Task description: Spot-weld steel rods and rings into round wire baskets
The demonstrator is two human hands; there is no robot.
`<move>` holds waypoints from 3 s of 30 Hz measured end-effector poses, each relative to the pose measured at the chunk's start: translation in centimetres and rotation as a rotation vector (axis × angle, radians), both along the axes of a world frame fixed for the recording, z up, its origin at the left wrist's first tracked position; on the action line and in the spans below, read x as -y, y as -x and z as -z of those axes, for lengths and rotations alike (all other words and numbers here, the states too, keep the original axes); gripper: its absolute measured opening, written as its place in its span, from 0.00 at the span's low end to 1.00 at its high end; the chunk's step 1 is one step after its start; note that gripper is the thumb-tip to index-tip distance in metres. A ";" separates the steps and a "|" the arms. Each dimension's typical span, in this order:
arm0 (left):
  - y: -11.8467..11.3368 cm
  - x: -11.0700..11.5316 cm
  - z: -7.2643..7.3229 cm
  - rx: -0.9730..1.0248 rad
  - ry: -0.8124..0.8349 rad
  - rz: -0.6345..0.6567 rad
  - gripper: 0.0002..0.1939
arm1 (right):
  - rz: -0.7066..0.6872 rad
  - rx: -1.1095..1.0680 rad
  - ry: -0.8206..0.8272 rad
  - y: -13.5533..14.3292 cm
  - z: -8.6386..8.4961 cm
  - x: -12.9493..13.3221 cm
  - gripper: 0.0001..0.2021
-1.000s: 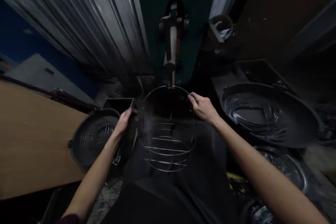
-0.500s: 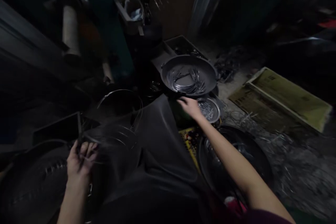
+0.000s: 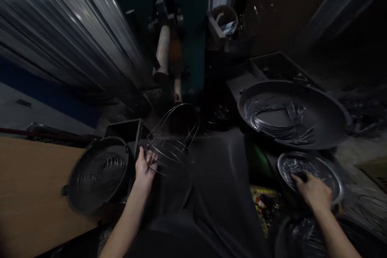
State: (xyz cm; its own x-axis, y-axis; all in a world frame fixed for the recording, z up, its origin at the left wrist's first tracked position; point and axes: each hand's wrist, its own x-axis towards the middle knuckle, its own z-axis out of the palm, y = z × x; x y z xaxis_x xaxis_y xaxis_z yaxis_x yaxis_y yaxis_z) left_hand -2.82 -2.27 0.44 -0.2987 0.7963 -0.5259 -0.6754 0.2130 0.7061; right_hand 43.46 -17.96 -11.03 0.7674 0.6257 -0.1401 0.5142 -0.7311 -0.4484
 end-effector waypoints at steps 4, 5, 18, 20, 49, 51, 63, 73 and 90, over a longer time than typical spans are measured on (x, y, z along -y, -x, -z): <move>-0.5 -2.2 -0.6 -0.037 -0.113 -0.030 0.18 | 0.091 -0.004 0.014 0.5 -2.3 0.2 0.18; -0.7 -3.0 -0.8 -0.054 -0.144 -0.039 0.17 | 0.097 0.006 -0.016 1.0 -3.1 -0.1 0.17; -2.4 -7.0 -1.0 -0.358 -0.299 -0.095 0.18 | -0.168 -1.111 -0.674 24.6 -15.2 -20.2 0.22; -2.0 -7.2 -0.8 -0.369 -0.304 -0.090 0.18 | -0.158 -1.192 -0.727 26.1 -15.6 -22.0 0.21; -1.7 -9.8 0.6 -0.399 -0.263 -0.024 0.18 | 0.035 -1.400 -0.676 29.2 -16.3 -24.7 0.14; -1.7 -9.9 0.3 -0.385 -0.255 -0.017 0.18 | 0.068 -1.421 -0.672 29.2 -16.7 -24.8 0.12; -1.3 -9.8 -1.9 -0.298 -0.243 0.006 0.17 | 0.062 -1.433 -0.660 29.3 -17.0 -24.7 0.11; -1.0 -11.3 -2.2 -0.272 -0.235 -0.055 0.14 | 0.084 -1.403 -0.652 28.5 -16.8 -22.0 0.16; -0.6 -2.0 5.4 -0.960 -0.638 0.301 0.16 | -0.895 -0.408 -0.389 29.4 -18.0 -23.0 0.13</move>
